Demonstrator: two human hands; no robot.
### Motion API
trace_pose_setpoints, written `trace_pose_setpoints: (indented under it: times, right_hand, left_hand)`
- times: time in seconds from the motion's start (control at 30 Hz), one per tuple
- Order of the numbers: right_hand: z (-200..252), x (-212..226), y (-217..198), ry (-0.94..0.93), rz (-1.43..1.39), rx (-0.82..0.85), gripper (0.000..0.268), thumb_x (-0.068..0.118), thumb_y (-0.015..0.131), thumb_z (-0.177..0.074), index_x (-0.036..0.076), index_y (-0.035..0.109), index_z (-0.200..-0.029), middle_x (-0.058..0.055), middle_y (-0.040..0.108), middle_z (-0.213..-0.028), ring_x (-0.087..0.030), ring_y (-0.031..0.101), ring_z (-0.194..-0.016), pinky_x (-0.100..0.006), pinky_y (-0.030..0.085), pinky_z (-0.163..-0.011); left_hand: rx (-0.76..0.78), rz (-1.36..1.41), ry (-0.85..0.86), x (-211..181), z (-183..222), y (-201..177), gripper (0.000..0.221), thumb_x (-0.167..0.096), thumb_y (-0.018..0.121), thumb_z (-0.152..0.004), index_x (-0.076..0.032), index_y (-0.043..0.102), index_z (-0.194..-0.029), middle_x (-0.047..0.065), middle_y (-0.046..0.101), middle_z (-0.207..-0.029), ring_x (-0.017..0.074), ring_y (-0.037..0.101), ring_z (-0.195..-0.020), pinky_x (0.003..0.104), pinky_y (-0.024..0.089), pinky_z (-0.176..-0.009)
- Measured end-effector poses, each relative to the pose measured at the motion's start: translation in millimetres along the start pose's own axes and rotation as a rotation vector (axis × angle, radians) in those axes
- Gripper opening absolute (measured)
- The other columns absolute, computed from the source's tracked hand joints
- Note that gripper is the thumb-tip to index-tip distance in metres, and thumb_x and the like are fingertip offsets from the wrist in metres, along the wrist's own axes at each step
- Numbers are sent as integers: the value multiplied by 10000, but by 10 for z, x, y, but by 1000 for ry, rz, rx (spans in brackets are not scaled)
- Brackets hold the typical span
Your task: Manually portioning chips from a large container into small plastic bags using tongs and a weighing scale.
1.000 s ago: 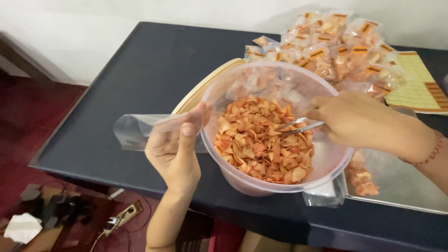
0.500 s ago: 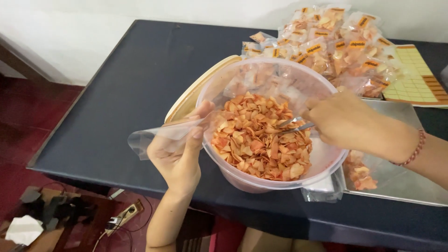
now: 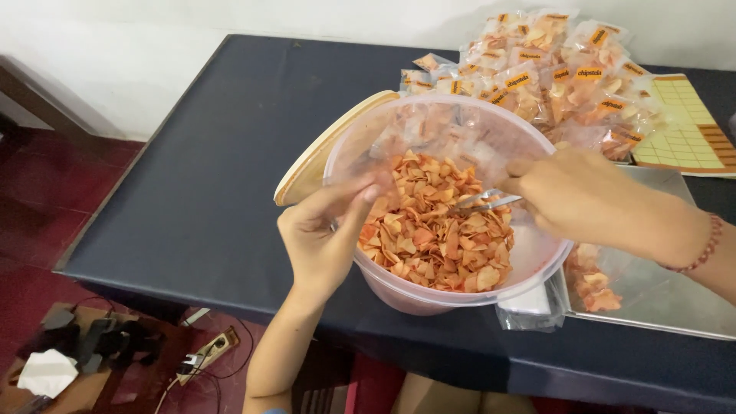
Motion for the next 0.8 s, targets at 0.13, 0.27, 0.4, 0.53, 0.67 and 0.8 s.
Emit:
trace_pose_setpoints:
  times: [0.13, 0.27, 0.4, 0.53, 0.67, 0.8]
  right_hand:
    - [100, -60, -101, 53, -26, -21, 338, 165, 549, -922, 268, 658, -1225, 90, 683, -1062, -255, 739, -956, -514, 637, -675]
    - [195, -179, -108, 58, 19, -34, 392, 273, 548, -939, 335, 597, -1323, 166, 672, -1078, -143, 719, -1048, -454, 681, -726]
    - [359, -224, -344, -50, -142, -364, 465, 279, 591, -921, 255, 639, -1383, 103, 704, -1229, -180, 719, -1003, -426, 643, -694]
    - [543, -239, -545, -59, -403, -575, 444, 277, 606, -975, 133, 688, -1387, 12, 707, -1222, -176, 665, -1060, -318, 485, -765]
    - [688, -217, -713, -132, -488, -643, 465, 149, 619, -958, -33, 653, -1385, -161, 685, -1271, -288, 641, -1164, -400, 486, -1010]
    - [739, -277, -703, -43, -528, -574, 410, 215, 632, -939, 113, 711, -1328, -46, 692, -1055, -182, 642, -913, -318, 480, -778]
  left_hand:
    - [97, 75, 80, -61, -38, 107, 132, 4, 713, -983, -40, 722, -1107, 96, 769, -1117, 255, 780, -1119, 272, 654, -971]
    - [102, 33, 43, -89, -78, 103, 149, -98, 601, -1050, -17, 725, -1058, 110, 785, -986, 183, 793, -909, 216, 643, -802]
    - [138, 13, -37, -47, -92, 102, 311, -218, 517, -1071, 16, 718, -1112, 142, 783, -1024, 224, 794, -956, 279, 651, -878]
    - [125, -72, -59, 180, 6, 42, 193, -209, 749, -971, -106, 783, -1131, -60, 699, -680, 9, 379, -570, 170, 332, -563]
    - [114, -120, -96, 68, -8, 71, 161, -185, 776, -941, -80, 809, -1059, -56, 755, -790, -37, 498, -722, 151, 389, -626]
    - [155, -62, -54, -64, -45, 123, 139, -139, 768, -922, -48, 789, -1025, 62, 800, -1007, 96, 758, -930, 183, 595, -835]
Point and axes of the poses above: each hand's wrist, its own z-axis away from the middle knuckle, its own y-axis out of the palm, x = y × z, the point moved 6 cm from there along -z, towards the middle knuckle
